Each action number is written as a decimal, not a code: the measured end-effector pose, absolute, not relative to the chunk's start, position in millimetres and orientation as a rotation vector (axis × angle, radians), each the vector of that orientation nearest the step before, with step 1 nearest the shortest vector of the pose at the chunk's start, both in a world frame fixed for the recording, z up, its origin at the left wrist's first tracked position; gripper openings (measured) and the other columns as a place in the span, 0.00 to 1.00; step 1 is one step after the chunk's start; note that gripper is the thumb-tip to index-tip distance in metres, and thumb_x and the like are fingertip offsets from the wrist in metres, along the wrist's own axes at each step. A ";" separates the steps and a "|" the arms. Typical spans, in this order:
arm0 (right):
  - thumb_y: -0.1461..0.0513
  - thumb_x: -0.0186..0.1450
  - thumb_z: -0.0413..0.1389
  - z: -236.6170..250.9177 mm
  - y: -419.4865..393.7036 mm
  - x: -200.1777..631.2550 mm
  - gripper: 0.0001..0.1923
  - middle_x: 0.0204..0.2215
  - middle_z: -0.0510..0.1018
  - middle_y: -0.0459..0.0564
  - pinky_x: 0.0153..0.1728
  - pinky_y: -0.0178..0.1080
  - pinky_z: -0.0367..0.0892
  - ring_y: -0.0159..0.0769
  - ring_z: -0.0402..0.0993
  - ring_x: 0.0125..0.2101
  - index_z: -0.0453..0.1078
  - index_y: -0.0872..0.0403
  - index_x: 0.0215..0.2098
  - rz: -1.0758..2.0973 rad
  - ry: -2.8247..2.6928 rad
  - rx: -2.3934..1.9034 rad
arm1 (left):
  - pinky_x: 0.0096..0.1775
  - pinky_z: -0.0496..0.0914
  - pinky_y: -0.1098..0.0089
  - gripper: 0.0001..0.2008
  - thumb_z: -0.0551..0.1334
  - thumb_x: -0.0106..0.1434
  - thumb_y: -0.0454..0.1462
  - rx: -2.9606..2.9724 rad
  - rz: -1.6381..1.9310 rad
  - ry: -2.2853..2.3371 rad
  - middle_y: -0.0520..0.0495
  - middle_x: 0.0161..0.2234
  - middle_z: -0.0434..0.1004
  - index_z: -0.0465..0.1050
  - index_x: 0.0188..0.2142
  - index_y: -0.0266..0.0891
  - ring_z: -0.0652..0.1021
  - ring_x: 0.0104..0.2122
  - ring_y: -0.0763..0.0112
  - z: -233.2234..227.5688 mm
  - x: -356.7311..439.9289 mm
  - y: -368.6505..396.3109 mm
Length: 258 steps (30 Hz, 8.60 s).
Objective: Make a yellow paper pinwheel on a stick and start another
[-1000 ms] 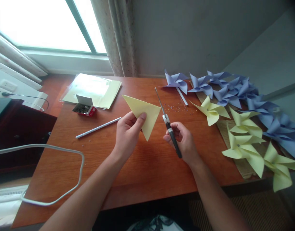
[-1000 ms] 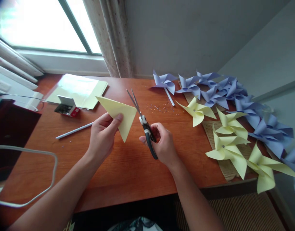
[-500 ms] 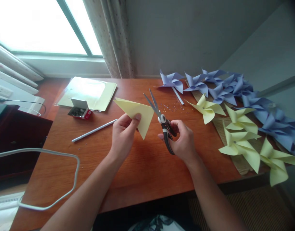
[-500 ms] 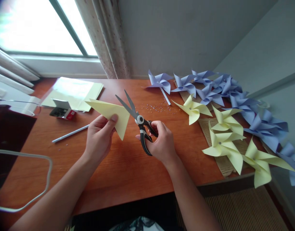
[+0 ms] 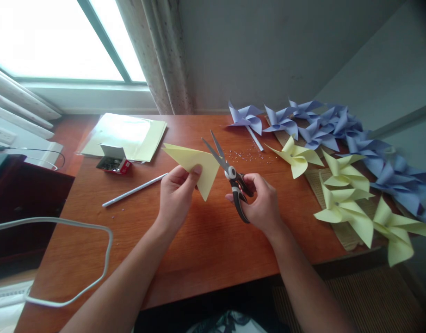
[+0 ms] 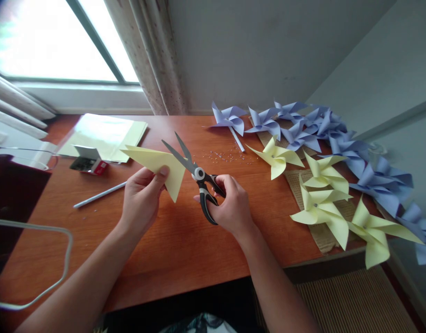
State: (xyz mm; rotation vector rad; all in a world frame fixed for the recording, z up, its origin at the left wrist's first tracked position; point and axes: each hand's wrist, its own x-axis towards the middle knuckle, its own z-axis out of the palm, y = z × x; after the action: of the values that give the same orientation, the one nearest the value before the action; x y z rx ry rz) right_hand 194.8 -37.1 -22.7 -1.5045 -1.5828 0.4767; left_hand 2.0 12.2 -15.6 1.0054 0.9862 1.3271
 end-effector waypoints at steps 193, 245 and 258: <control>0.59 0.66 0.59 -19.9 13.1 157.6 0.30 0.59 0.73 0.59 0.53 0.45 0.75 0.44 0.73 0.58 0.59 0.50 0.65 0.722 -1.711 -1.199 | 0.31 0.70 0.71 0.12 0.71 0.58 0.44 1.115 1.251 1.040 0.49 0.26 0.78 0.79 0.30 0.37 0.72 0.24 0.71 -4.5 6.4 14.9; 0.54 0.66 0.60 -9.4 25.3 192.5 0.28 0.68 0.63 0.53 0.68 0.62 0.49 0.55 0.51 0.70 0.65 0.47 0.63 0.009 -2.121 -1.196 | 0.45 0.74 0.65 0.19 0.74 0.54 0.42 0.868 1.172 1.035 0.41 0.44 0.84 0.81 0.43 0.34 0.81 0.44 0.57 -15.7 -1.0 17.7; 0.48 0.66 0.62 -11.5 27.4 193.5 0.22 0.50 0.81 0.53 0.59 0.53 0.64 0.52 0.71 0.56 0.74 0.51 0.52 0.197 -2.210 -1.144 | 0.37 0.70 0.71 0.17 0.71 0.58 0.45 0.916 1.104 1.003 0.46 0.37 0.82 0.78 0.42 0.36 0.78 0.35 0.66 -14.3 -7.8 22.9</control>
State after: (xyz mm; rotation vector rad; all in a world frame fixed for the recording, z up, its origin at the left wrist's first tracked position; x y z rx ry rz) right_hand 193.5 27.4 -11.5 -1.1442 -2.2104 0.1971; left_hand -7.8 22.9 -14.3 0.9160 1.0033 1.1042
